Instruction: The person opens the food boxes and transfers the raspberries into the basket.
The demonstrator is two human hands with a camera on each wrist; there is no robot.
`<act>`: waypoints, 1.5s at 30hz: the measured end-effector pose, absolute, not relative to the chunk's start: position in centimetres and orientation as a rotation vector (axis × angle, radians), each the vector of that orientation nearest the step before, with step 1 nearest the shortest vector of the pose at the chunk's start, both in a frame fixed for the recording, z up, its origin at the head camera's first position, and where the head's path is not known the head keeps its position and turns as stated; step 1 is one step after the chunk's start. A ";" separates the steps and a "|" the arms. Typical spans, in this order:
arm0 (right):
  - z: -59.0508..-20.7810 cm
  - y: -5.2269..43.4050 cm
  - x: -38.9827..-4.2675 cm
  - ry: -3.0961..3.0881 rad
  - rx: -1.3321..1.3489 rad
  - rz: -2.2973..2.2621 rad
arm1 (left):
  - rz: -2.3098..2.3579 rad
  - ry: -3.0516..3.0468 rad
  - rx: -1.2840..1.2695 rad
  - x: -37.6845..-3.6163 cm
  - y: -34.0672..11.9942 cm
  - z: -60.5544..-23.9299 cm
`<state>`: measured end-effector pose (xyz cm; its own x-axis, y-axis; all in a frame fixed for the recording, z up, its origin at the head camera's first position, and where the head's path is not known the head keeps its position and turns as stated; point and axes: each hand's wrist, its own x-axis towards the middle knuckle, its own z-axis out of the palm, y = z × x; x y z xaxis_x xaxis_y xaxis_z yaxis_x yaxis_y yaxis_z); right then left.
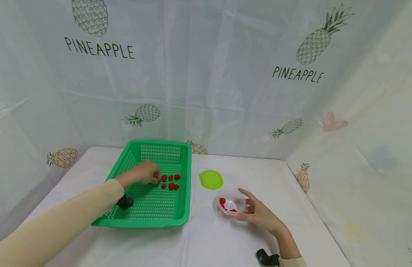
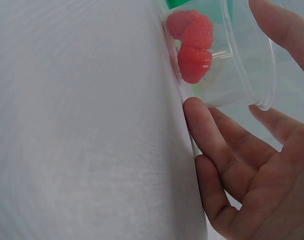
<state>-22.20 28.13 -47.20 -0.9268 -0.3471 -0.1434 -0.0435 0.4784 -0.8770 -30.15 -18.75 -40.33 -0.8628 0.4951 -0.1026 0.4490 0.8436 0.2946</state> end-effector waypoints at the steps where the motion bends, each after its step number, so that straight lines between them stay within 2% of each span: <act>1: -47.2 28.1 -22.2 2.429 -0.330 -1.425 | 0.390 2.847 0.734 -30.1 -18.7 -40.4; 28: -47.1 28.1 -22.2 2.419 -0.362 -1.439 | 0.455 2.844 0.759 -29.9 -18.2 -41.2; 36: -47.1 28.1 -22.2 2.422 -0.349 -1.439 | 0.504 2.862 0.856 -30.3 -17.8 -39.3; 45: -47.0 28.1 -22.1 2.429 -0.335 -1.436 | 0.558 2.884 0.930 -29.6 -14.7 -36.3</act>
